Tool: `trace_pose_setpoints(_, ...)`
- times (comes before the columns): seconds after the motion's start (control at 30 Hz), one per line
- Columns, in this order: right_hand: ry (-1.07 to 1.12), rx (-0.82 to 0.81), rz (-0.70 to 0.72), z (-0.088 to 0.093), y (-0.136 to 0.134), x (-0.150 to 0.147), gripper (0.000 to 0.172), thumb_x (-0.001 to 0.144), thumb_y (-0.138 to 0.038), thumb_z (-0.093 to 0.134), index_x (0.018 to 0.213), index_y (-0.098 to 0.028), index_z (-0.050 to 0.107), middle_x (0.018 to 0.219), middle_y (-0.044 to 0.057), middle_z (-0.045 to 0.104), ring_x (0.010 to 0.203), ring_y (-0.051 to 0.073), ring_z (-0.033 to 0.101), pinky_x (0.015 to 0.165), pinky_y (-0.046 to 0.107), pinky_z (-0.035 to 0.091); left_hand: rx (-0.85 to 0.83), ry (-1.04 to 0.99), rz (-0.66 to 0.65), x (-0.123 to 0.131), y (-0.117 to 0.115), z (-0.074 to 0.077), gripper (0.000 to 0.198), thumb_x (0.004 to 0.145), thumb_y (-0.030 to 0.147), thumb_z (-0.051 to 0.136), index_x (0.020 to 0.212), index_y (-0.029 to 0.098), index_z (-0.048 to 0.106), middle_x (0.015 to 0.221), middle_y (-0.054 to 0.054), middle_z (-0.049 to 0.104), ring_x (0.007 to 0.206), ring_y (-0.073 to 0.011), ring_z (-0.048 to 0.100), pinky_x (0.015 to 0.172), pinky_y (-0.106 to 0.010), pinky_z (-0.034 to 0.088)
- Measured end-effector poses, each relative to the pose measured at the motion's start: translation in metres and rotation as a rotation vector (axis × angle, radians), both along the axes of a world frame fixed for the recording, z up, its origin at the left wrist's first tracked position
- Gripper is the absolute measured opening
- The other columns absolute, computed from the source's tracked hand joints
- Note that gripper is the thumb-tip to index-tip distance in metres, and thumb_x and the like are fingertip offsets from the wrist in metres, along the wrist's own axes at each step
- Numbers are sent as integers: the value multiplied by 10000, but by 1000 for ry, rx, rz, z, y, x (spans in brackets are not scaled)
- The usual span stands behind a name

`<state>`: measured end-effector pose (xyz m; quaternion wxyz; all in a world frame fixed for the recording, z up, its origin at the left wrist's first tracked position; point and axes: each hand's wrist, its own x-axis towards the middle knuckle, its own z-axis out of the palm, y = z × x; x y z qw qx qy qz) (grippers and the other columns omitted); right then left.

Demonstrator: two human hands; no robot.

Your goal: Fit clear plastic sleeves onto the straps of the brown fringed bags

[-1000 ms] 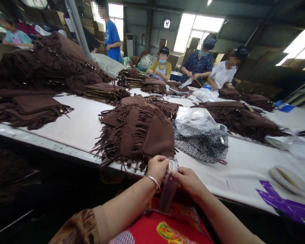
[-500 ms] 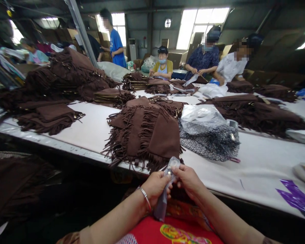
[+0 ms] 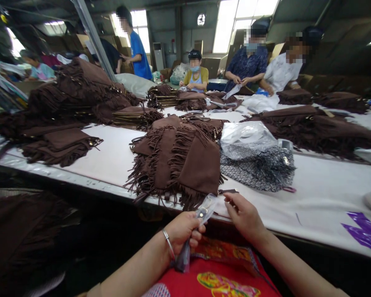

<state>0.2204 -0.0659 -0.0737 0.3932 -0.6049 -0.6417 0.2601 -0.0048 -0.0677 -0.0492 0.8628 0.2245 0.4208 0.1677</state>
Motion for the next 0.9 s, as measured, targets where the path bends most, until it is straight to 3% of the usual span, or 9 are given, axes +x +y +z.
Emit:
trace_pose_setpoints(0.07, -301, 236, 179, 0, -5, -2, 343, 865, -179, 498, 1187, -201, 615, 1129, 123, 615, 1033, 245, 572, 901, 417, 476, -42, -50, -11, -1, 1, 4, 184, 714, 199, 620, 872, 165, 531, 630, 76, 401, 408, 2, 221, 400, -145, 118)
trace_pose_setpoints(0.13, -489, 361, 259, 3, -4, -9, 382, 879, -145, 474, 1236, -207, 594, 1188, 138, 580, 1056, 253, 544, 899, 423, 464, -58, -60, -25, -1, 1, 8, 196, 709, 208, 621, 881, 164, 537, 628, 76, 397, 410, 1, 215, 406, -149, 116)
trace_pose_setpoints(0.3, -740, 433, 351, 11, 17, -20, 249, 897, -207, 514, 1095, -197, 665, 1054, 111, 640, 956, 245, 524, 840, 392, 392, -16, -45, -35, 2, -4, 20, 176, 745, 259, 605, 882, 175, 536, 616, 84, 370, 405, -3, 191, 402, -163, 98)
trace_pose_setpoints(0.43, -787, 432, 372, 12, 25, -24, 207, 894, -263, 541, 1042, -201, 671, 969, 88, 643, 899, 217, 512, 790, 344, 350, 17, 91, 2, 4, -6, 24, 184, 765, 307, 598, 877, 186, 516, 609, 89, 377, 401, -3, 189, 405, -161, 101)
trace_pose_setpoints(0.57, -843, 299, 321, 14, 24, -25, 179, 845, -204, 574, 998, -213, 666, 977, 81, 631, 883, 217, 518, 771, 329, 356, 69, 187, -2, 6, -7, 22, 175, 784, 323, 574, 872, 196, 491, 594, 88, 395, 387, -12, 204, 393, -169, 112)
trace_pose_setpoints(0.73, -802, 243, 249, 18, 19, -6, 373, 828, -159, 544, 1198, -168, 592, 1129, 136, 612, 990, 255, 545, 842, 368, 411, 35, 169, -22, 1, -4, 17, 189, 763, 322, 584, 879, 203, 492, 581, 95, 382, 388, -11, 190, 401, -167, 105)
trace_pose_setpoints(0.9, -640, 379, 558, 27, 6, -6, 297, 897, -202, 496, 1165, -242, 619, 1139, 98, 630, 1008, 226, 549, 867, 371, 413, 46, 120, -52, 0, -3, 16, 251, 739, 388, 626, 846, 210, 484, 561, 105, 361, 383, -13, 166, 407, -179, 90)
